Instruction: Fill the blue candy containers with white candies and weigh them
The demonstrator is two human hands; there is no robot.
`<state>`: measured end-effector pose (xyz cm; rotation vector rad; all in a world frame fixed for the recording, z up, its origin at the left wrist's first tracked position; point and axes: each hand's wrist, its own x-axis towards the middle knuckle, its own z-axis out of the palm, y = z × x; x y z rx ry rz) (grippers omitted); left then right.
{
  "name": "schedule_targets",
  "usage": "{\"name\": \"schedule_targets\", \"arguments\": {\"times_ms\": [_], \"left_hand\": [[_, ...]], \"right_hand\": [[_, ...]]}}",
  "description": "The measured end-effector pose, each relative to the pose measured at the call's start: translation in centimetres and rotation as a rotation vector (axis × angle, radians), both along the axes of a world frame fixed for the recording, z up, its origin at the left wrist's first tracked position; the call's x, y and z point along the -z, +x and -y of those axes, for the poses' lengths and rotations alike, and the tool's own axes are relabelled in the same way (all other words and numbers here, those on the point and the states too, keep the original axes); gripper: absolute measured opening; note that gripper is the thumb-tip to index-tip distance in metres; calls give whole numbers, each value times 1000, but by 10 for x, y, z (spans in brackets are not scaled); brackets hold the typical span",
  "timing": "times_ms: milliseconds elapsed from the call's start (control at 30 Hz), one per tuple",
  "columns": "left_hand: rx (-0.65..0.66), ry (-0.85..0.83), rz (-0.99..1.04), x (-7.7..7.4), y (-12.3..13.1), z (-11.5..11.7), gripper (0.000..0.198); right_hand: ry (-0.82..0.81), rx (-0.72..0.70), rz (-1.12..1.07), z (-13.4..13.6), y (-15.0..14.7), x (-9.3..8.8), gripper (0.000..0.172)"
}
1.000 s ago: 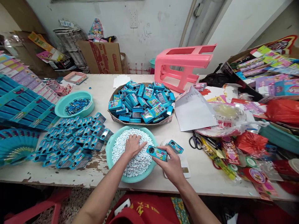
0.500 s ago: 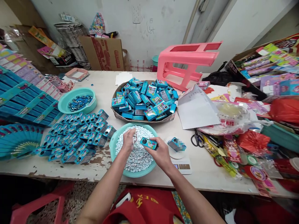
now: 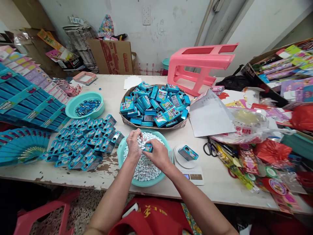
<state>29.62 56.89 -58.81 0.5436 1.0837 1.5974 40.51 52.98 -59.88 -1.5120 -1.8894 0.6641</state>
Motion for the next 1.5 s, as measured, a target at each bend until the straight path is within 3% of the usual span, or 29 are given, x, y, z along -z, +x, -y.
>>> {"name": "schedule_targets", "arguments": {"times_ms": [633, 1033, 1233, 1500], "left_hand": [[-11, 1, -23, -20, 7, -9, 33], [22, 81, -142, -17, 9, 2, 26], [-22, 137, -148, -25, 9, 0, 23], [51, 60, -198, -21, 7, -1, 28]], "right_hand": [[8, 27, -199, -4, 9, -8, 27], [8, 44, -252, -4, 9, -6, 28], [-42, 59, -397, -2, 6, -11, 29], [-69, 84, -504, 2, -2, 2, 30]]}}
